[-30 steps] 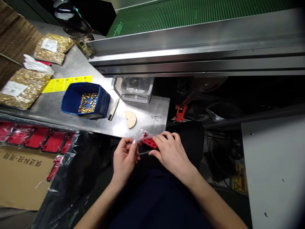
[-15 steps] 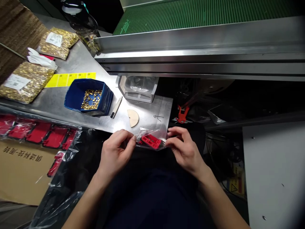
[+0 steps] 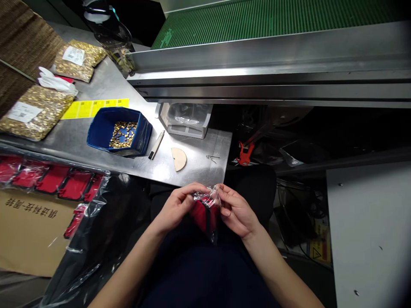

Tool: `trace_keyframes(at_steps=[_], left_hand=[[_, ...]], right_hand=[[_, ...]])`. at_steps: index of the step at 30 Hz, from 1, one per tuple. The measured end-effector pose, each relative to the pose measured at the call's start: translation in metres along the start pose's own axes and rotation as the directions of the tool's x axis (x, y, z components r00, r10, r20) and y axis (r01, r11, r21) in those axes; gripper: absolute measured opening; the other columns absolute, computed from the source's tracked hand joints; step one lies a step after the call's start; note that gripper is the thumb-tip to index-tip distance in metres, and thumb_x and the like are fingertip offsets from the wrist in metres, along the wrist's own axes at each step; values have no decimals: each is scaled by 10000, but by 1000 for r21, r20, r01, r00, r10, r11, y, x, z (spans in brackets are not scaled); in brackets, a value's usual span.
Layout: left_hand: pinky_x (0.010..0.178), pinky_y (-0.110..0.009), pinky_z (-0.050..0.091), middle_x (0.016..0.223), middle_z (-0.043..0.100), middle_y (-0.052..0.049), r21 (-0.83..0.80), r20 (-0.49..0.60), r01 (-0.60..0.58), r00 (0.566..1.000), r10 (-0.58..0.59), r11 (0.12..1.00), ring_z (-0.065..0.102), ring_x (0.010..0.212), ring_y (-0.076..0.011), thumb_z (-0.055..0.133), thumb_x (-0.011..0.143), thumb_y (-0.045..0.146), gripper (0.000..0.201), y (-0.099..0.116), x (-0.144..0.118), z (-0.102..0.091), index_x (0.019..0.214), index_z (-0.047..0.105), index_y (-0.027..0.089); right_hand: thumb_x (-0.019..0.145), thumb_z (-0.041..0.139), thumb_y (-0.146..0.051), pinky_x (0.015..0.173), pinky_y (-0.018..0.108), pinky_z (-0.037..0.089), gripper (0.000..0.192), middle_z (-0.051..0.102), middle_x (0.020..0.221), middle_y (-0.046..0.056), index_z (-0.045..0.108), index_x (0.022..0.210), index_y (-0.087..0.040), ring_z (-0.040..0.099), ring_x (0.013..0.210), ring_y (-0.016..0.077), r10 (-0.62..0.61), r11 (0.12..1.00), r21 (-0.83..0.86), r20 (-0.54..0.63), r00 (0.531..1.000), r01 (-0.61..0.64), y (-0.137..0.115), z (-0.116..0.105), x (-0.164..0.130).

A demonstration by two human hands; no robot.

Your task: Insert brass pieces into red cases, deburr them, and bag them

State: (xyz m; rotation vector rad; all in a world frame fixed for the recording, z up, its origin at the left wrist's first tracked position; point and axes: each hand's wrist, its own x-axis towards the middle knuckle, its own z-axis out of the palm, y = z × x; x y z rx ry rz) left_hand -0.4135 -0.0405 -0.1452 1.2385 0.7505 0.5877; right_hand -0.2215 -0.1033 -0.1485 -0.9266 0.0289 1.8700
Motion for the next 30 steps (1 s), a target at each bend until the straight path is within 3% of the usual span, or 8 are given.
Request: trace_keyframes(at_steps=[4,7,12,15,19,24,27,30], left_hand=[[948,-327,519,1232,726,-107,-159,110,194,978,-178,968,689,1086,-256,777,889,366,416,-5,-5,-6,1273,704,224],[824,-288,538,1080,757,-99,-321,129,303,953,-275,897,718,899,-205,746,915,361,456,-13,-7,2,1336,641,220],[590,-232,463,736,630,1,-453,213,376,926,-311,808,595,588,-130,764,886,400,592,-19,-5,23,1406,537,232],[554,-201,414,704,586,36,-452,248,367,927,-281,813,531,553,-99,802,856,341,709,-17,0,29,1475,467,260],[588,-213,439,885,684,-29,-462,287,406,910,-301,788,595,622,-115,840,810,320,815,-16,6,31,1508,426,253],[616,-212,461,881,689,-27,-462,328,443,890,-316,768,603,631,-107,834,813,252,862,-13,7,33,1538,369,232],[693,-235,485,891,652,-3,-411,329,421,896,-299,809,613,728,-123,836,811,225,907,-9,8,35,1567,337,270],[722,-263,490,929,586,-5,-375,325,368,912,-251,851,593,790,-144,783,881,377,804,-9,6,35,1562,361,299]], right_hand=[[811,861,-325,376,48,309,316,564,761,-46,635,970,-172,439,526,9,55,998,26,-7,998,-55,9,-11,-8],[866,811,-335,440,92,397,241,593,810,-31,638,953,-192,491,565,33,-76,990,-120,-14,997,74,16,-17,-16],[886,765,-296,673,234,547,241,615,1203,30,678,1107,-258,597,737,94,-288,740,-589,160,944,325,9,-17,-31],[946,654,-259,773,283,559,353,627,1280,48,644,1296,-300,606,806,124,-222,551,-763,259,940,340,-7,-14,-39],[983,557,-228,974,364,544,499,596,1408,71,509,1472,-318,643,1057,183,-60,515,-798,330,942,312,-32,-17,-51],[830,831,-367,892,335,564,822,603,1391,57,427,1547,-383,637,991,191,32,394,-869,337,941,298,-40,-16,-57],[830,836,-361,880,317,550,495,683,1197,32,686,1302,-332,658,999,198,-97,442,-856,252,963,269,-26,-8,-49],[845,825,-356,807,296,554,202,721,961,24,777,997,-232,683,858,173,-137,642,-738,157,978,208,-11,-6,-40]])
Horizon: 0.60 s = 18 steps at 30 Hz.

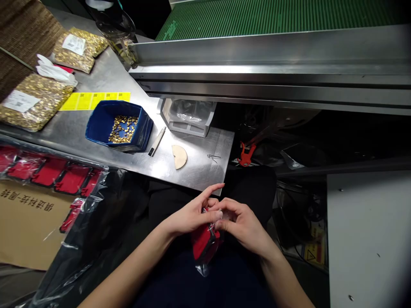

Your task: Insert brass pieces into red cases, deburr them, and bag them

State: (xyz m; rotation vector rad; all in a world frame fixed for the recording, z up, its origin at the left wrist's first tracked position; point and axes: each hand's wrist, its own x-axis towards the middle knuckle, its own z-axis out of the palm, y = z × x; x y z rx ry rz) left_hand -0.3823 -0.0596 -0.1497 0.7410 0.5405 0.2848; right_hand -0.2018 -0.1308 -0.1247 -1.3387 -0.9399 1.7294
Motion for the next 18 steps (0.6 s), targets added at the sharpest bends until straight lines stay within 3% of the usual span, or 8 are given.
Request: trace_keyframes(at_steps=[4,8,11,12,14,16,18], left_hand=[[897,-343,501,1108,559,-75,129,-46,-140,988,146,982,586,1013,-221,628,917,657,679,-6,-11,-2,1445,499,249],[1068,-401,450,1339,524,-87,436,-81,-159,973,214,886,536,1240,-285,877,769,470,734,-12,-29,5,1384,512,300],[1119,-399,416,1418,485,-83,560,-110,-157,959,261,813,506,1315,-294,878,782,375,607,-20,-36,11,1309,586,311],[1124,-394,409,1421,484,-82,561,-131,-152,955,268,814,503,1324,-291,838,827,371,505,-23,-37,11,1273,610,302],[1121,-393,400,1386,515,-84,520,-178,-141,947,268,842,519,1309,-282,749,905,387,355,-27,-37,8,1222,633,275],[1097,-393,405,1324,558,-83,462,-225,-116,944,243,879,545,1255,-274,686,946,421,318,-29,-35,2,1208,631,248],[1025,-369,431,1242,599,-72,396,-249,-77,950,188,915,576,1154,-251,652,964,444,327,-27,-34,-3,1209,619,230]], right_hand=[[815,855,-368,636,217,515,254,703,751,14,716,848,-158,631,657,112,136,957,267,-77,988,-111,14,6,0],[791,861,-328,558,180,488,294,631,658,-27,626,857,-164,561,557,76,276,821,533,-59,959,-204,22,16,-5],[791,835,-295,571,169,504,297,601,708,-38,583,895,-179,550,596,71,358,721,645,-33,933,-254,27,20,-6],[811,816,-302,588,171,514,285,600,748,-33,581,919,-184,564,633,76,359,729,632,-25,933,-263,29,19,-7],[876,763,-345,634,186,533,252,608,862,-15,592,994,-203,603,726,93,302,834,499,-59,951,-234,30,12,-9],[934,712,-388,714,222,557,256,619,1021,10,612,1117,-241,643,847,120,163,969,210,-150,975,-130,26,2,-14],[943,713,-393,833,270,568,339,600,1226,35,612,1253,-299,659,998,156,-23,989,-148,-179,984,-4,20,-7,-18]])
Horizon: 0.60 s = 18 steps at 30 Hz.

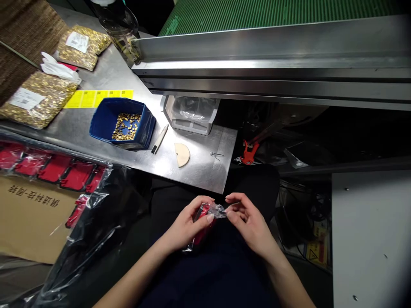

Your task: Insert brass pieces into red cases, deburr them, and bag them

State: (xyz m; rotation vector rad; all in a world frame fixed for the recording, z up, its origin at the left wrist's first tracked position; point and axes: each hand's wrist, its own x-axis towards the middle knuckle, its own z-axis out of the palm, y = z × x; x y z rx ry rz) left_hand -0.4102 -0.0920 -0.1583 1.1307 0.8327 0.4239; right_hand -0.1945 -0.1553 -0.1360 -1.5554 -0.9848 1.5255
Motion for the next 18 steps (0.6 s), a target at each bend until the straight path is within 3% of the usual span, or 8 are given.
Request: trace_keyframes(at_steps=[3,5,8,10,12,14,15,18], left_hand=[[877,-313,452,1099,634,-40,-112,63,99,994,-92,989,588,975,-200,646,968,454,334,1,3,-4,1198,608,214],[826,-291,447,1039,636,-28,-198,117,142,986,-120,970,580,913,-178,649,968,451,331,0,5,-4,1187,610,206],[799,-275,451,1031,638,-26,-323,133,194,978,-159,926,583,879,-158,658,968,439,339,-6,5,-1,1216,604,214],[821,-280,466,1105,650,-38,-401,82,218,976,-202,890,602,897,-157,668,963,438,426,-11,3,1,1326,552,247],[894,-311,482,1222,637,-69,-449,20,200,977,-214,871,624,992,-188,691,945,449,550,-15,0,4,1423,486,270],[975,-350,479,1302,605,-97,-442,-24,139,986,-166,886,611,1120,-239,722,917,470,624,-16,-3,6,1454,477,266],[1012,-366,471,1326,592,-104,-418,-44,93,991,-123,904,590,1185,-263,746,895,482,660,-17,-5,8,1459,481,267],[1127,-404,414,1420,542,-103,-294,-101,-69,994,41,953,497,1343,-309,874,778,469,848,-18,-9,10,1497,452,313]], right_hand=[[952,711,-326,1010,338,539,474,522,1430,54,572,1403,-361,610,1213,212,-214,888,-383,141,967,253,-6,-3,-1],[994,642,-267,1018,343,540,448,558,1405,78,569,1432,-327,609,1227,219,-312,770,-507,232,921,388,-4,3,1],[1036,521,-176,920,319,565,314,687,1176,94,664,1309,-233,675,1073,203,-467,665,-577,175,867,474,8,16,7],[1026,506,-146,874,319,564,279,723,1050,81,714,1199,-216,697,970,195,-495,697,-560,76,866,447,14,24,9],[997,560,-170,839,313,564,216,738,1007,68,741,1102,-219,705,915,191,-395,835,-428,-29,918,346,17,30,9],[951,650,-244,764,290,573,112,746,911,53,747,989,-205,708,813,176,-145,985,-112,-87,986,135,16,35,7],[921,695,-288,709,270,572,107,737,827,40,740,939,-192,695,734,159,8,996,88,-70,998,-1,16,37,6],[794,825,-349,560,187,521,229,667,641,-7,715,846,-155,589,543,85,332,758,554,128,935,-345,16,41,4]])
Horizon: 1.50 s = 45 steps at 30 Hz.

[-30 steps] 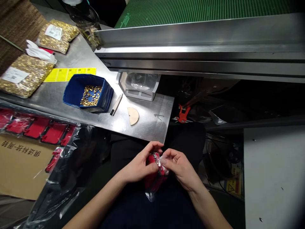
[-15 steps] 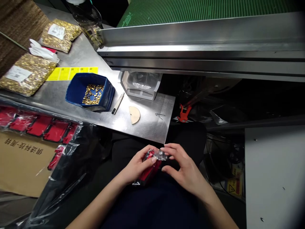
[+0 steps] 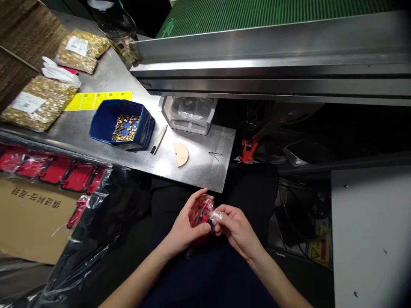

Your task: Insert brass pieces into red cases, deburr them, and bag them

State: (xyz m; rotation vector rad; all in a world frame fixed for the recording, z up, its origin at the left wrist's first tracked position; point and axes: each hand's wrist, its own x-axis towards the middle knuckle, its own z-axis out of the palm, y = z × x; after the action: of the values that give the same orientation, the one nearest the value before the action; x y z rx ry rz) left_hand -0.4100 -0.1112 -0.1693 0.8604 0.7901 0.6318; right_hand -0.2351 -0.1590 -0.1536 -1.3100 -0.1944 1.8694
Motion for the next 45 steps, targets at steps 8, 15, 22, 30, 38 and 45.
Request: trace_keyframes(at_steps=[8,15,22,30,38,45], left_hand=[[1232,-533,314,1578,450,-90,160,235,-101,970,61,982,404,1473,-360,917,747,395,968,6,-7,-7,1547,372,433],[1212,-517,346,1619,392,-102,211,210,143,960,-187,967,417,1457,-371,838,791,547,1006,30,-23,-1,1604,270,386],[1201,-439,371,1514,544,-72,247,-58,220,975,-212,944,523,1380,-316,677,939,338,515,29,-32,1,1433,534,314],[849,-380,617,1212,713,-58,-19,-545,173,824,-155,985,717,938,-246,735,784,287,665,57,-55,-53,1403,491,300],[1119,-524,428,1298,617,-75,433,-882,647,158,445,628,548,1276,-363,616,781,135,537,148,-152,-231,1312,542,170],[1143,-637,356,1467,494,-168,138,-954,851,-23,299,506,446,1375,-378,684,933,379,479,114,-121,-313,1334,557,149]], right_hand=[[714,855,-315,462,137,443,268,617,600,-20,709,795,-106,488,459,35,206,961,161,133,969,-227,2,-7,-9],[749,809,-415,461,180,428,333,650,625,-1,681,767,-109,511,440,59,157,981,-149,212,965,-127,1,0,-12],[881,718,-575,499,202,300,458,550,614,-37,584,762,-154,403,512,58,62,928,-373,157,986,1,5,10,-8],[959,613,-584,552,234,283,428,412,659,-59,594,836,-175,357,591,89,11,850,-519,194,981,93,-13,-17,-16],[930,587,-673,541,248,312,474,342,645,-66,568,851,-206,320,585,115,43,839,-543,107,993,22,-19,-36,6],[933,569,-690,519,253,240,491,329,614,-76,562,844,-207,292,550,105,71,807,-589,179,981,49,-15,-20,19]])
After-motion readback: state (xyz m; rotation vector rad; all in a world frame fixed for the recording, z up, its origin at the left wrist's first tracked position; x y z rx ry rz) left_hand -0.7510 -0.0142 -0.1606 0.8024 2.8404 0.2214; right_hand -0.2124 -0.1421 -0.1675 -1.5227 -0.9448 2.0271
